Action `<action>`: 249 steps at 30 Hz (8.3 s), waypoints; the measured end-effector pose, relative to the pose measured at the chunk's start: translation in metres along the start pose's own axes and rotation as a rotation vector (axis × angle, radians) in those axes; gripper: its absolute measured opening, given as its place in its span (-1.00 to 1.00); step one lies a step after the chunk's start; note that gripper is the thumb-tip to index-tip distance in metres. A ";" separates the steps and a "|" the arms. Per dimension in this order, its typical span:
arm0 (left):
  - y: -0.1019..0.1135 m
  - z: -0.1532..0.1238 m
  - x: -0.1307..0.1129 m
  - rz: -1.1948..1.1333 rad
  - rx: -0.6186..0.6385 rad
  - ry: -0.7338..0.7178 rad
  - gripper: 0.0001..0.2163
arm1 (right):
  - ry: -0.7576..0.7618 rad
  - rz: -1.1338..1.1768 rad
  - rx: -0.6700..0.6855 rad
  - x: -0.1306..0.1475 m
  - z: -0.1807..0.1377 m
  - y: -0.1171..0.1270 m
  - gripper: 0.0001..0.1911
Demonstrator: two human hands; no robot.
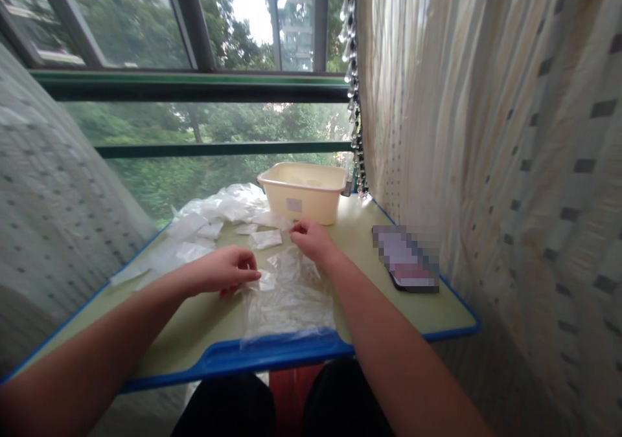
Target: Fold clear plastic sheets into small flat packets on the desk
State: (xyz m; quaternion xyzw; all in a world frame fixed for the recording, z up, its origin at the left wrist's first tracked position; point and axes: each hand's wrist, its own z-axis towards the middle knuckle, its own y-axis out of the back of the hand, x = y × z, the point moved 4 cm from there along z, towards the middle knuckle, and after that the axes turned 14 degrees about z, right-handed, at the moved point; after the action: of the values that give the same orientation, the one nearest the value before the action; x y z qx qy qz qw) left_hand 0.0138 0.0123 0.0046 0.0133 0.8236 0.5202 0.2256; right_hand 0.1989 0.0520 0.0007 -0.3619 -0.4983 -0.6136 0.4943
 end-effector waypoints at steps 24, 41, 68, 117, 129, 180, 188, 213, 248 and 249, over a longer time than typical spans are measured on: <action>-0.003 0.003 -0.031 0.481 -0.560 -0.581 -0.59 | 0.222 -0.038 0.247 0.020 -0.011 0.007 -0.87; 0.011 -0.001 -0.023 0.437 -0.582 -0.384 -0.58 | 0.149 -0.157 0.456 0.029 -0.024 0.012 -0.63; 0.013 0.014 -0.008 0.435 -0.496 -0.074 -0.63 | -0.095 -0.541 0.179 0.004 -0.015 0.031 -0.82; 0.013 0.024 -0.004 0.220 -0.695 -0.380 -0.79 | 0.739 -0.722 0.046 0.041 -0.042 0.006 -0.88; 0.025 0.013 -0.002 0.518 -0.743 -0.391 -0.80 | 0.810 -0.691 0.249 0.038 -0.047 -0.006 -0.91; 0.022 -0.003 -0.006 0.342 -0.311 -0.541 -0.81 | 0.465 -0.621 0.340 0.016 -0.036 -0.014 -0.62; 0.020 -0.011 0.006 0.336 -0.137 -0.469 -0.74 | 0.251 -0.744 0.499 -0.010 -0.030 -0.010 -0.53; 0.042 -0.019 0.022 0.238 0.080 -0.281 -0.65 | 0.093 -0.802 0.588 -0.014 -0.026 -0.008 -0.44; 0.009 0.005 -0.005 0.085 -0.135 -0.405 -0.47 | 0.057 -0.797 0.568 -0.012 -0.029 -0.005 -0.43; 0.013 0.004 -0.004 0.033 -0.165 -0.396 -0.49 | 0.053 -0.796 0.571 -0.012 -0.029 -0.004 -0.43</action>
State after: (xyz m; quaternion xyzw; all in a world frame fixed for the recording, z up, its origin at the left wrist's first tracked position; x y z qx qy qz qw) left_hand 0.0164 0.0209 0.0158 0.1100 0.7174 0.5769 0.3748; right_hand 0.1989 0.0272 -0.0182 0.0223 -0.7334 -0.6028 0.3135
